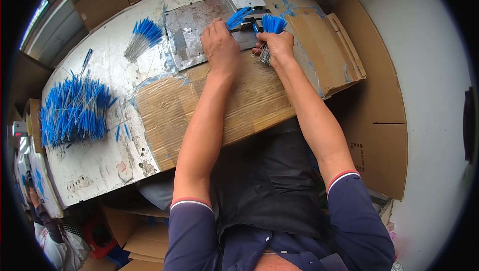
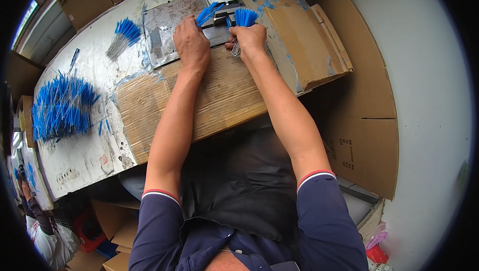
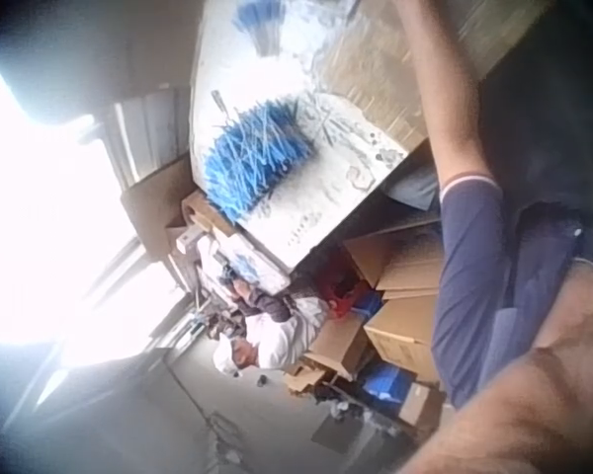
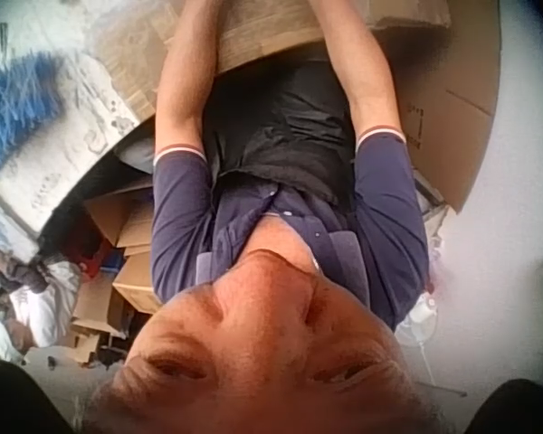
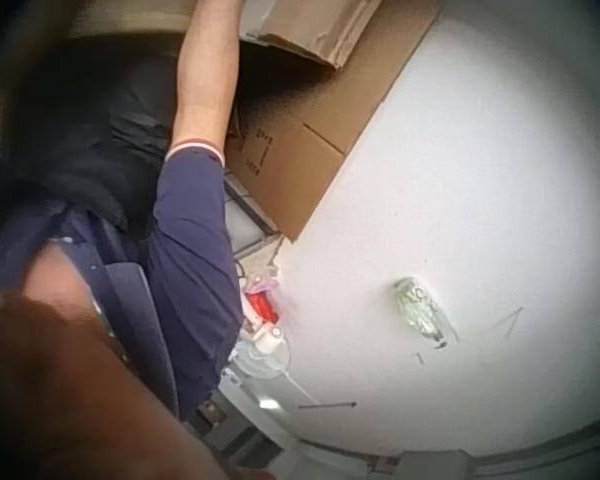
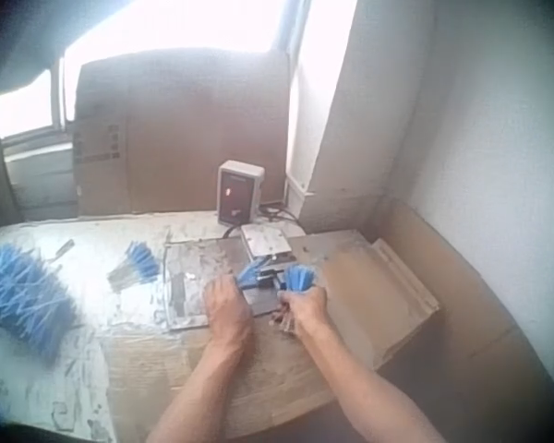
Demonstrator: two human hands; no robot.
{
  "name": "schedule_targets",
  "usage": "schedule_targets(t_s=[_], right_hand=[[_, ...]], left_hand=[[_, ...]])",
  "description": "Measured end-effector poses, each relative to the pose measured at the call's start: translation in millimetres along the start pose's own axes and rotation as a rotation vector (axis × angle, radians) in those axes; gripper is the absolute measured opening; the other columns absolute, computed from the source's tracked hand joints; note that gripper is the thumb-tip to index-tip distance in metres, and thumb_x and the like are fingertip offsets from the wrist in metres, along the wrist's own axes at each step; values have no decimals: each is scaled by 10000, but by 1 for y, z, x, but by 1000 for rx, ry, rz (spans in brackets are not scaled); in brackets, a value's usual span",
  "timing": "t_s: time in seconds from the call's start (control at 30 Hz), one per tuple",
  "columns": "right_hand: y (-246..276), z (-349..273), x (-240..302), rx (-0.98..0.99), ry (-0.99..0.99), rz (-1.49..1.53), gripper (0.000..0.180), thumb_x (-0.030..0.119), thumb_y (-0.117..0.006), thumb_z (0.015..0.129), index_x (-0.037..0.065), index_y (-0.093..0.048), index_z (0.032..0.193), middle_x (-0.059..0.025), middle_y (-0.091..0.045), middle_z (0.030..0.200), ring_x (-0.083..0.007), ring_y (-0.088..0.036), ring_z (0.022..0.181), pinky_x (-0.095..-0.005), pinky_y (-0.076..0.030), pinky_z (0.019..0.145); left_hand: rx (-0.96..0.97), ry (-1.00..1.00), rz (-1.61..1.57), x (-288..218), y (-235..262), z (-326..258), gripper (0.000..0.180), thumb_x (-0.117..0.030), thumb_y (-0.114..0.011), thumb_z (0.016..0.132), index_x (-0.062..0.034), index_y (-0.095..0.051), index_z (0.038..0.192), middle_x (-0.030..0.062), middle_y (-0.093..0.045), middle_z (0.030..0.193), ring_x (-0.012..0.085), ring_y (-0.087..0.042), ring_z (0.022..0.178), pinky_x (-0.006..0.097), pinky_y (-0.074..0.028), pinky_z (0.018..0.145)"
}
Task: Bundling blue nylon bristles and crimping metal ferrules onto them using a pneumatic press machine.
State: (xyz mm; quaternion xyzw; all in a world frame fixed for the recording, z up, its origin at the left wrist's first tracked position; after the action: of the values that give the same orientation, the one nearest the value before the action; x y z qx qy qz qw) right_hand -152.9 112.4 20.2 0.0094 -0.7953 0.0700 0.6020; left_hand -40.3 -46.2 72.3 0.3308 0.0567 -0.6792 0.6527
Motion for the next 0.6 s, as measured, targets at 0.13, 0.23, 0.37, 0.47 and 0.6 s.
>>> schedule_targets(t_s=[0.13, 0.23, 0.37, 0.47, 0.6], right_hand=[[4, 1, -6, 66, -57, 180, 101, -41, -713, 801, -94, -636, 839, -174, -653, 709, -269, -668, 561, -410, -617, 494], [7, -1, -8, 88, -62, 228, 109, -25, -723, 784, -80, -642, 831, -172, -646, 694, -264, -648, 507, -398, -601, 462], [8, -2, -7, 125, -46, 229, 110, -27, -728, 781, -69, -657, 854, -159, -660, 711, -248, -663, 541, -402, -613, 483], [7, -2, -6, 143, -30, 257, 111, -24, -735, 782, -54, -668, 865, -144, -668, 717, -232, -674, 575, -395, -615, 496], [5, 0, -3, 142, 46, 218, 140, -1, -752, 803, -56, -695, 918, -145, -710, 800, -216, -691, 635, -349, -605, 525]], left_hand=[[244, 92, 34, 4, -15, -5, 177, -52, -601, 883, -35, -638, 1056, 158, -680, 972, 363, -615, 970, 477, -451, 873], [298, 82, 17, 3, -19, -7, 194, -63, -610, 882, -37, -644, 1071, 163, -688, 956, 366, -628, 963, 480, -464, 862], [336, 92, -7, 3, -21, -8, 190, -68, -613, 879, -38, -652, 1062, 175, -690, 921, 375, -643, 919, 487, -486, 815], [355, 76, -17, 2, -22, -8, 188, -62, -609, 874, -39, -655, 1055, 180, -689, 913, 376, -646, 900, 488, -494, 804], [410, 56, -33, -3, -27, -10, 204, -42, -602, 856, -41, -658, 1052, 182, -689, 915, 375, -647, 898, 488, -497, 809]])
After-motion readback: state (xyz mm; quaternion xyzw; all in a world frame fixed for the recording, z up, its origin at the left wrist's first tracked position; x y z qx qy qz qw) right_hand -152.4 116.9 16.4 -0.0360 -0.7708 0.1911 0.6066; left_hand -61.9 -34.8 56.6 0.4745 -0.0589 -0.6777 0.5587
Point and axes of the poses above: each hand's wrist, its own z-axis towards the middle knuckle, its own y-axis out of the back of the hand, x = y × z, the point moved 9 cm from there along z, towards the middle knuckle
